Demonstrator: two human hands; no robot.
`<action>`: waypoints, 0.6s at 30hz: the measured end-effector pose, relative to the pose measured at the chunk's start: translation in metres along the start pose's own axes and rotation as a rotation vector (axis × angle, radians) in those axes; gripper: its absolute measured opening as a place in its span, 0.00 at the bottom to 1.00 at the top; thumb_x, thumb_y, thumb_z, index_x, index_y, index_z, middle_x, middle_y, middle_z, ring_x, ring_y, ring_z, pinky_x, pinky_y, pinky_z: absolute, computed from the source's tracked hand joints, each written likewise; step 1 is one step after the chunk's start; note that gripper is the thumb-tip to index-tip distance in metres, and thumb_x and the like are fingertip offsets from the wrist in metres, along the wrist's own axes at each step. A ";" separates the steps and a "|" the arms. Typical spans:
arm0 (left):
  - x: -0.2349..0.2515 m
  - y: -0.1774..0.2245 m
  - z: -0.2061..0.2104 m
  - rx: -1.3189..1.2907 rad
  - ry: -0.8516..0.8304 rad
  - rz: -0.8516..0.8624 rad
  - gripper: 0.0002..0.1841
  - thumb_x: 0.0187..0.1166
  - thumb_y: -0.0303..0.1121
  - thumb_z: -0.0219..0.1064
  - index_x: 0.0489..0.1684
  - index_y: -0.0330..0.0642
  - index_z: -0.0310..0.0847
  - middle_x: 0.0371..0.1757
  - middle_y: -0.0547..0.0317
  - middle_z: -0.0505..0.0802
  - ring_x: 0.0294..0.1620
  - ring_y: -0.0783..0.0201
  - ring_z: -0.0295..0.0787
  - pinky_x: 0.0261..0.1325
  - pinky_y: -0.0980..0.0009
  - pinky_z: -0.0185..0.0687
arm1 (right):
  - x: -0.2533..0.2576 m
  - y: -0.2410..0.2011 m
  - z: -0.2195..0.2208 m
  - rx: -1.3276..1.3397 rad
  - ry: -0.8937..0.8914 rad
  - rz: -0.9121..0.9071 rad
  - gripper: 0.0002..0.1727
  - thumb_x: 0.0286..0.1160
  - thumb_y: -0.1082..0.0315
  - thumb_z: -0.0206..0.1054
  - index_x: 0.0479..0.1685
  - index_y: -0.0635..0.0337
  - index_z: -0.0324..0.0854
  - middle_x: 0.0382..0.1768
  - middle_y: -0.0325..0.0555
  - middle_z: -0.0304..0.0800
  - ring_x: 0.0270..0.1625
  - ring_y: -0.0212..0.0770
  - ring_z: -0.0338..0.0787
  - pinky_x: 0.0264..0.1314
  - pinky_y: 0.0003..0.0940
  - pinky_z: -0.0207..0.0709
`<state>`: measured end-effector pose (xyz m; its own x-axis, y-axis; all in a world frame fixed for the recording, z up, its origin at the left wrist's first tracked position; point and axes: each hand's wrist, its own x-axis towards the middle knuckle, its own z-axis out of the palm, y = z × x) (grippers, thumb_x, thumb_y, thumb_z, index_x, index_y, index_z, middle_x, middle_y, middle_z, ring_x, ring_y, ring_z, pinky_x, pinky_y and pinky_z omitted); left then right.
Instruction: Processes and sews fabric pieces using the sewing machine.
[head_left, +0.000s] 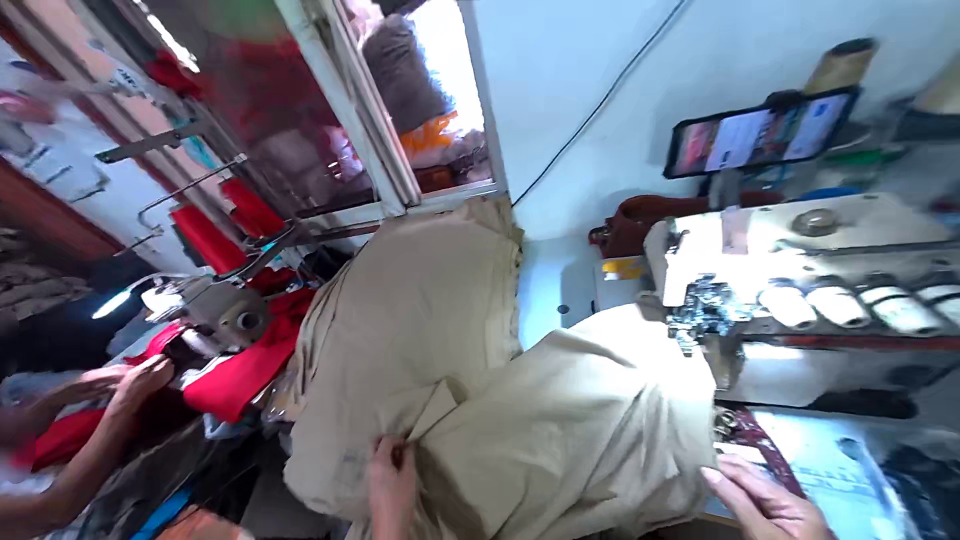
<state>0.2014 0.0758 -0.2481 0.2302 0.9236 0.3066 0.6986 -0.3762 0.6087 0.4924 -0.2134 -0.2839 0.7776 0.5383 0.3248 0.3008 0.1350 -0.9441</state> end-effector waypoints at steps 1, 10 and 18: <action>0.006 0.001 -0.006 -0.033 -0.032 0.049 0.10 0.74 0.24 0.68 0.45 0.23 0.86 0.47 0.31 0.90 0.45 0.41 0.90 0.52 0.46 0.86 | -0.001 -0.002 -0.001 -0.007 0.001 0.019 0.08 0.71 0.79 0.64 0.33 0.71 0.90 0.43 0.39 0.93 0.49 0.17 0.88 0.56 0.17 0.82; 0.156 0.033 -0.066 -0.053 0.009 0.201 0.12 0.80 0.24 0.63 0.51 0.19 0.81 0.47 0.28 0.89 0.51 0.40 0.87 0.60 0.39 0.78 | 0.002 -0.035 -0.010 0.004 -0.047 0.001 0.05 0.66 0.76 0.71 0.30 0.66 0.93 0.38 0.38 0.93 0.40 0.17 0.85 0.44 0.14 0.79; 0.143 -0.014 0.023 -0.155 0.148 0.273 0.19 0.88 0.34 0.57 0.52 0.20 0.80 0.45 0.30 0.88 0.50 0.43 0.86 0.59 0.46 0.79 | 0.034 -0.006 0.020 0.136 -0.082 0.006 0.06 0.69 0.70 0.72 0.38 0.63 0.91 0.42 0.39 0.91 0.48 0.25 0.89 0.53 0.23 0.85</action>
<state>0.2398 0.2153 -0.2295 0.2857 0.7710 0.5691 0.5106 -0.6251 0.5904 0.5057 -0.1796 -0.2684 0.7297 0.6051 0.3182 0.2139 0.2400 -0.9469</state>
